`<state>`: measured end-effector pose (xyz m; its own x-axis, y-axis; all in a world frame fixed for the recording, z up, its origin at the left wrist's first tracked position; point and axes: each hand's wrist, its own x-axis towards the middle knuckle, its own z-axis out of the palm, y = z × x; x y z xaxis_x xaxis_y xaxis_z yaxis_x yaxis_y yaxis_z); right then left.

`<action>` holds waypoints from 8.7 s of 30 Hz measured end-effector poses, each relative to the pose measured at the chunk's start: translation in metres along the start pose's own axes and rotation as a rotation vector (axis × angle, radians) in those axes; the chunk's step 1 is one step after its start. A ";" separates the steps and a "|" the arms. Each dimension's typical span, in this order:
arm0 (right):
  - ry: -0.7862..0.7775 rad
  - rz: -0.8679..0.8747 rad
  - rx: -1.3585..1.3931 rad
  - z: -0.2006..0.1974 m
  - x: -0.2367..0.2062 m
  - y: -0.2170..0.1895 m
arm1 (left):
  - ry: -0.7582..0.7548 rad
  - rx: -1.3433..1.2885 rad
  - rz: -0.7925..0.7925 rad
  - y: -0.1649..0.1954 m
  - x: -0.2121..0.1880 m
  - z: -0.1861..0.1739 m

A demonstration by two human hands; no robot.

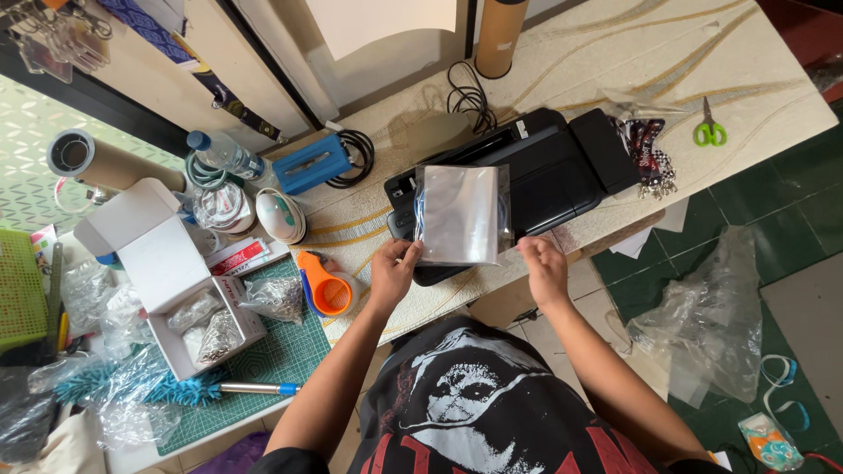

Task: The person packs small metal items into a clear plastic bag, seals it, and places it on a printer. They then gather several small bags of metal items from a cutting mat and place them into a white box. The person also handles a tape dispenser and a blue duster, moving them aside before continuing to pack.

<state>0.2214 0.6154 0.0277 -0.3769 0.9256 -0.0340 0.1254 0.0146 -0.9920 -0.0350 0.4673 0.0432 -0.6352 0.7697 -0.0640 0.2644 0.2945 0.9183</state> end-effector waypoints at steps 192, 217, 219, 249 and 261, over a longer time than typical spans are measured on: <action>-0.027 -0.079 -0.776 0.468 -0.287 -0.172 | -0.587 0.577 0.495 -0.252 -0.065 -0.453; -0.174 -0.445 -0.641 0.552 -0.271 -0.143 | -0.628 0.155 0.287 -0.135 -0.142 -0.550; -0.201 -0.383 -0.565 0.549 -0.269 -0.144 | -0.649 0.162 0.248 -0.137 -0.141 -0.546; -0.383 0.214 -0.084 0.531 -0.237 -0.055 | -0.929 0.166 -0.483 -0.204 -0.062 -0.450; -0.100 0.595 0.287 0.489 -0.244 -0.025 | -1.111 -0.089 -0.671 -0.150 -0.044 -0.404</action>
<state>-0.1388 0.2039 0.0014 -0.4044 0.7049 -0.5827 0.0940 -0.6017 -0.7932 -0.3401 0.1606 0.0657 0.3249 0.5550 -0.7658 0.0555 0.7971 0.6013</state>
